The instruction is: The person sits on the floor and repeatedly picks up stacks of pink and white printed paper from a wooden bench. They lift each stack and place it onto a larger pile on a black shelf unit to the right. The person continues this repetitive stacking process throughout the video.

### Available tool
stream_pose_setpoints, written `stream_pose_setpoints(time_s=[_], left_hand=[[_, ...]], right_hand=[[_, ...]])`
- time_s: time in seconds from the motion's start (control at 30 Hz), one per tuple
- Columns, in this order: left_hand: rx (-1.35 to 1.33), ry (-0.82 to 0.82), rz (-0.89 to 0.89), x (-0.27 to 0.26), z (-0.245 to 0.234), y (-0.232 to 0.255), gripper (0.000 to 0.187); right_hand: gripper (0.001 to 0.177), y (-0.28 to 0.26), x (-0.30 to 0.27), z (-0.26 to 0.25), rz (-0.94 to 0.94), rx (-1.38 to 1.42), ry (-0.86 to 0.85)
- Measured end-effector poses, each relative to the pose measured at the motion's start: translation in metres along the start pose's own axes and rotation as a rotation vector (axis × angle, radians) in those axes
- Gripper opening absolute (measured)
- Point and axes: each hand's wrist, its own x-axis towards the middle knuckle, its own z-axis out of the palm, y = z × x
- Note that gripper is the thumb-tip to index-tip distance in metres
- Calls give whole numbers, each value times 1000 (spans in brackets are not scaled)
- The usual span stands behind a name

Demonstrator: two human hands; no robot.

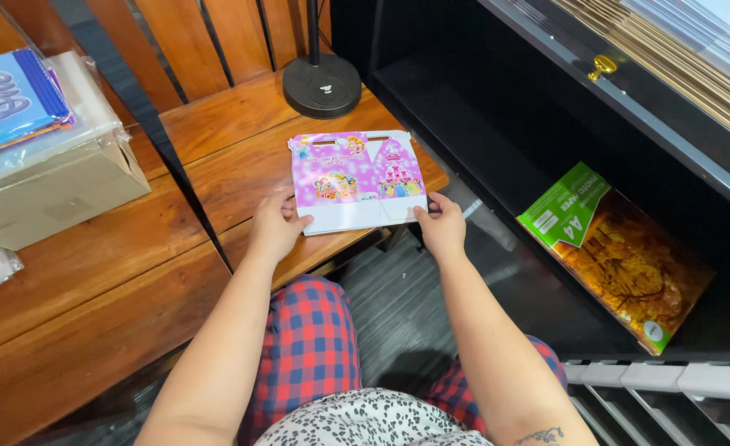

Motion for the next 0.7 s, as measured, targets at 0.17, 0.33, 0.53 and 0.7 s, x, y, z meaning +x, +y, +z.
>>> stream_pose_setpoints(time_s=[0.17, 0.33, 0.53, 0.7], left_hand=[[75, -26, 66, 2, 0, -10, 55], [125, 5, 91, 9, 10, -22, 51], [78, -67, -12, 6, 1, -13, 51], [-7, -70, -76, 6, -3, -9, 48]], right_hand=[[44, 5, 10, 5, 42, -2, -21], [40, 4, 10, 7, 53, 4, -16], [43, 2, 7, 7, 49, 13, -23], [49, -9, -3, 3, -47, -145, -52]])
